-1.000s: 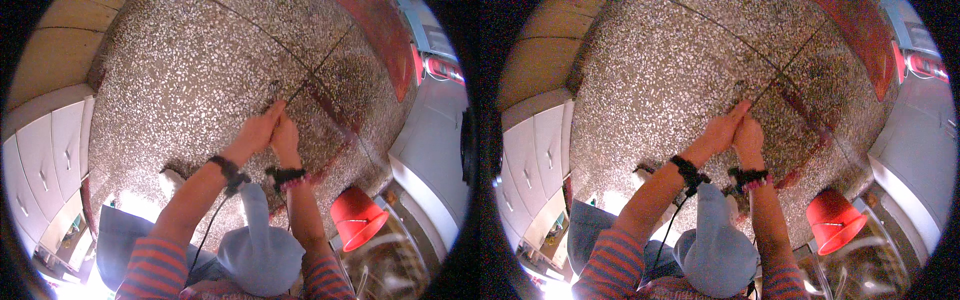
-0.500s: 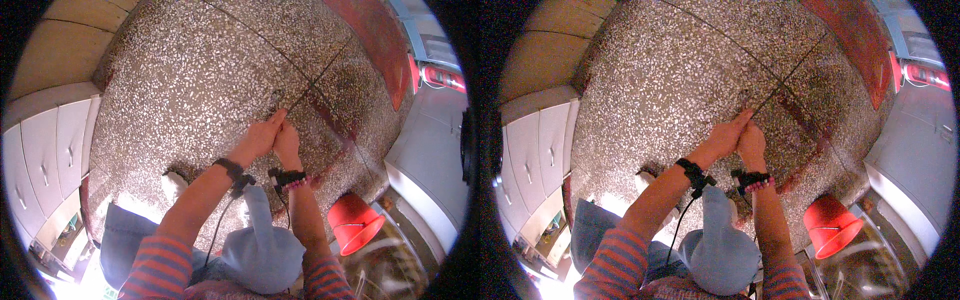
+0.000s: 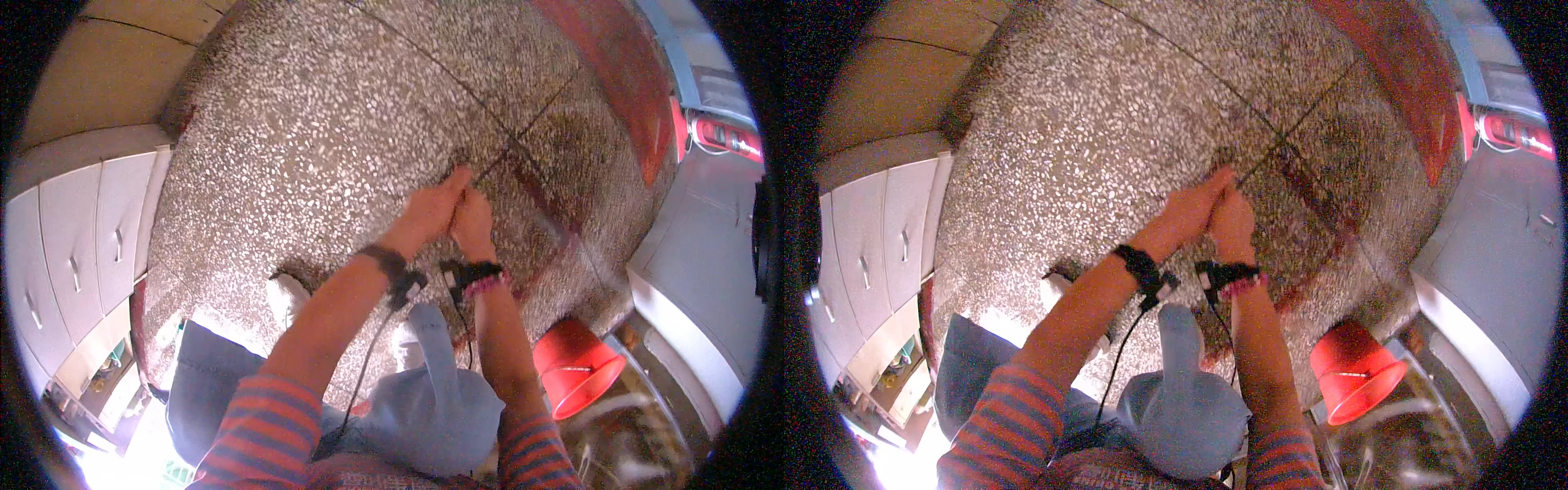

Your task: The person mops a concrete floor using a mop and a red bucket. They then retrieve pliers from a cabinet drawer and use them to manipulate a wire on the ground.

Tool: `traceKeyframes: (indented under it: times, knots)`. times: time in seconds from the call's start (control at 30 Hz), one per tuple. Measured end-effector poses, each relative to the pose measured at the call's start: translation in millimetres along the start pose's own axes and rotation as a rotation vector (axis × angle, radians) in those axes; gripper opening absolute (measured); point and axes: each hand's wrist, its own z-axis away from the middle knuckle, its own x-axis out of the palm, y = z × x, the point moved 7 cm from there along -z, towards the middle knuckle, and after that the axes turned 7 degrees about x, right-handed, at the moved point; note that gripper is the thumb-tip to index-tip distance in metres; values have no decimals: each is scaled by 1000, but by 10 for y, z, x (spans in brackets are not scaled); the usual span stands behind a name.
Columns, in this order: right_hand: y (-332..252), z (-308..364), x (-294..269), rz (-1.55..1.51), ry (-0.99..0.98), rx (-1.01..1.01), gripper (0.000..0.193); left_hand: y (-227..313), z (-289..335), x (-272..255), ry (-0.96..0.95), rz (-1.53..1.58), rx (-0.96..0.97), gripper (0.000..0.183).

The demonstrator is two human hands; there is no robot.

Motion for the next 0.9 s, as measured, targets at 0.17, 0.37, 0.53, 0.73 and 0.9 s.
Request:
traceKeyframes:
  times: [0.17,0.37,0.53,0.73,0.9]
  knots:
    - [19,-14,-27,50,-26,29,32,79,-23,-4,20,12,33,55]
    - [155,153,390,71,-82,-138,30,-112,266,-68,-14,47,52,52]
    - [990,-230,534,-150,-162,-175,27,107,641,-1183,-143,-281,127,38]
    - [438,249,234,25,232,-677,20,354,2178,-3471,13,-646,-244,48]
    - [-379,194,152,-178,-307,-430,22,318,4114,-4656,537,-514,-532,38]
